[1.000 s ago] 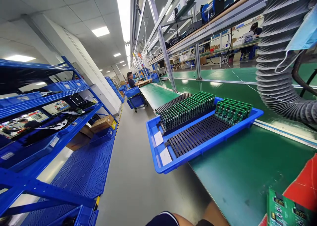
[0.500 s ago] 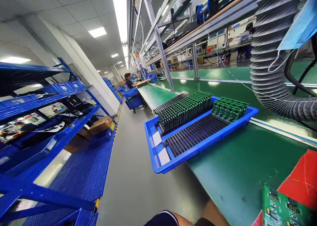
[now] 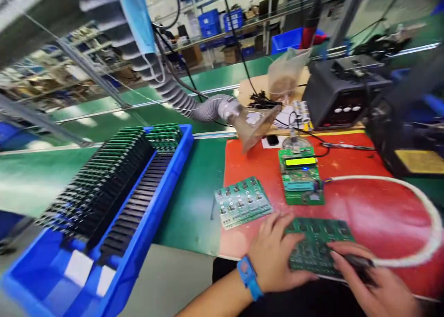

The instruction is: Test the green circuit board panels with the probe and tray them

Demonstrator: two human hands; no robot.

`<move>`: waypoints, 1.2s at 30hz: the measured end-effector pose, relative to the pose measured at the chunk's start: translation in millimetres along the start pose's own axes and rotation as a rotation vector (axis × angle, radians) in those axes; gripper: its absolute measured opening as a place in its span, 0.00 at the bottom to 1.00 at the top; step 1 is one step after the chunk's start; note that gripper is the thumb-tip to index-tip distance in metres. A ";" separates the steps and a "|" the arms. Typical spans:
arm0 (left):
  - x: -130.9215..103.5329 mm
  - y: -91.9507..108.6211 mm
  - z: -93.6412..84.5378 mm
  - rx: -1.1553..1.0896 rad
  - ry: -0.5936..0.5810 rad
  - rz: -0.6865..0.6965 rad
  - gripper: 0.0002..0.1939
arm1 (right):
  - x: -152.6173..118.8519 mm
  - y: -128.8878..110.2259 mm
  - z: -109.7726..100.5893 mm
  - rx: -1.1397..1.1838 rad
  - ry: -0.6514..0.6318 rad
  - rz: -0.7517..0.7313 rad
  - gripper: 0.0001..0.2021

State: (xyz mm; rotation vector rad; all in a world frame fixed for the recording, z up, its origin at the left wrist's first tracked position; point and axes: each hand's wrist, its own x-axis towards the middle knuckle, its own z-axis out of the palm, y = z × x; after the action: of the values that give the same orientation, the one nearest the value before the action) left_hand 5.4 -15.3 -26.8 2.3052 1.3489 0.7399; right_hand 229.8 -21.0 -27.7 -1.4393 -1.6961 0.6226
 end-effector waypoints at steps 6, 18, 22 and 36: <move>3.3 5.9 -10.4 -0.015 -0.014 0.024 0.37 | 6.2 -8.7 -1.2 -0.003 -0.038 -0.020 0.10; 6.7 4.3 -12.2 0.004 -0.029 0.041 0.36 | 9.5 -26.2 -11.6 0.043 -0.100 0.161 0.07; 6.5 4.6 -12.3 0.002 -0.023 0.047 0.36 | 6.2 -32.4 -11.8 0.092 -0.077 0.203 0.07; 6.7 4.3 -11.2 -0.004 -0.022 0.054 0.35 | 6.4 -39.9 9.3 0.085 -0.100 0.125 0.06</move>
State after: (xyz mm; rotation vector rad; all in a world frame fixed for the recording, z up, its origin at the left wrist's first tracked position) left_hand 4.2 -10.9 -13.8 2.3479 1.2787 0.7306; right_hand 199.4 -22.7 0.5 -1.4834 -1.6445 0.8377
